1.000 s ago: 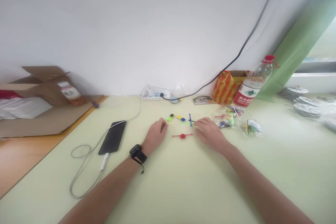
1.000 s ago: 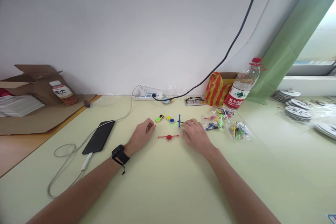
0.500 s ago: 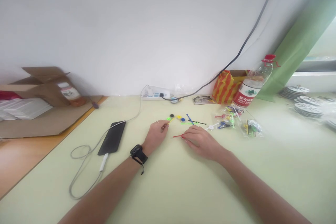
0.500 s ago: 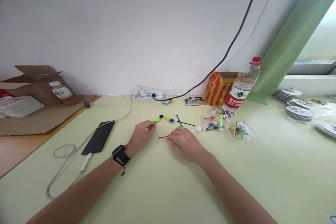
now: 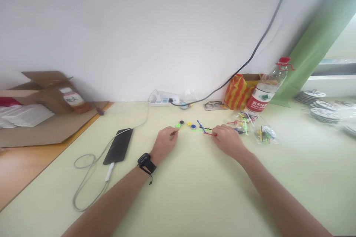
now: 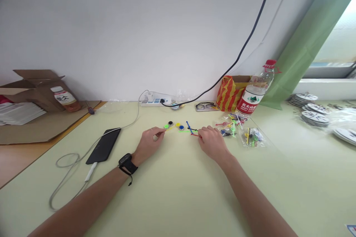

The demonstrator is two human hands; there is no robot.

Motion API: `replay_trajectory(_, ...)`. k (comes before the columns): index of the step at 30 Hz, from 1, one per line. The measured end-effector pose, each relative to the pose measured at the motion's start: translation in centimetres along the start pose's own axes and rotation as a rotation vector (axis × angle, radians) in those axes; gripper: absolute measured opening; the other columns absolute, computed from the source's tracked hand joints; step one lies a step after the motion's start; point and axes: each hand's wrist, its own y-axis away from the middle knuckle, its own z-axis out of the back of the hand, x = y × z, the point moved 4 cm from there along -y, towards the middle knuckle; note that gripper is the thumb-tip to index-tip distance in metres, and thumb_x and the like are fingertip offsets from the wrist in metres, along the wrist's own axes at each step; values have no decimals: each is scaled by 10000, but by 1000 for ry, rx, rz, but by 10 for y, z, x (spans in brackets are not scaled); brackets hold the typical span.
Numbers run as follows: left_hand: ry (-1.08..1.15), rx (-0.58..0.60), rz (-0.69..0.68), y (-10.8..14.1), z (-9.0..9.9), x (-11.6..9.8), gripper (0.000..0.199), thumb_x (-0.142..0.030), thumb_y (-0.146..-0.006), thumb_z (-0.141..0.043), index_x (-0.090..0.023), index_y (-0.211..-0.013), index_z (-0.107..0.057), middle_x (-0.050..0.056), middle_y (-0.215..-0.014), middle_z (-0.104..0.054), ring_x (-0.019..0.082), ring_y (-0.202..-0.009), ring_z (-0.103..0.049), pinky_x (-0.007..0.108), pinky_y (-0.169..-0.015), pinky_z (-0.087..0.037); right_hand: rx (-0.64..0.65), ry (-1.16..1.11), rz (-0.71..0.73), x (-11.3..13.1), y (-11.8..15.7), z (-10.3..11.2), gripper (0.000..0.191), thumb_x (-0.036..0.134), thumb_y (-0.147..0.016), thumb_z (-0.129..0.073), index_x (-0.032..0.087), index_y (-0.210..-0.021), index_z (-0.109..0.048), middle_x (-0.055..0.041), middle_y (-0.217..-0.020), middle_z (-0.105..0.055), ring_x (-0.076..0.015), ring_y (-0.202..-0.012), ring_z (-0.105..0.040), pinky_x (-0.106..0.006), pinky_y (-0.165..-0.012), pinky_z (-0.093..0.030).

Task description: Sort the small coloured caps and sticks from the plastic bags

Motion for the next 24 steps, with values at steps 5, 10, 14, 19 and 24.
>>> replay_trajectory(5,-11,-50,1,1,3,1,211,-158,-921,-551,-215,-967,-749,34,-888,-745,181,-786,-668,337,-793,-539,-14,93,-119,-15,-1,0,169,138,-898,-539,207,-768,-623,-78,-857,-721,-260,-883,-622,-359,-721,-350)
replay_trajectory(10,-21,-54,16,1,2,4,238,-183,-941,-535,-224,-999,-763,35,-895,-757,185,-795,-677,337,-799,-539,-90,90,-168,-18,0,1,157,167,-898,-544,211,-782,-641,-78,-859,-723,-260,-883,-624,-359,-735,-362)
replay_trajectory(14,-22,-28,26,1,1,5,254,-189,-948,-534,-226,-1011,-777,33,-914,-765,183,-794,-686,333,-799,-541,-157,10,-125,-5,1,4,162,249,-930,-541,210,-816,-649,-74,-860,-718,-252,-883,-630,-357,-760,-379)
replay_trajectory(19,-32,3,36,0,1,5,270,-194,-961,-529,-230,-1020,-790,37,-914,-771,188,-793,-688,341,-808,-541,-144,-72,-56,11,2,2,191,277,-955,-524,214,-806,-625,-53,-839,-710,-225,-851,-633,-343,-770,-390)
replay_trajectory(24,-32,8,35,0,1,4,289,-181,-952,-521,-234,-1004,-800,40,-896,-766,190,-792,-684,337,-797,-541,-134,-91,-38,15,3,1,206,288,-961,-523,217,-797,-625,-55,-827,-710,-225,-835,-633,-343,-755,-394)
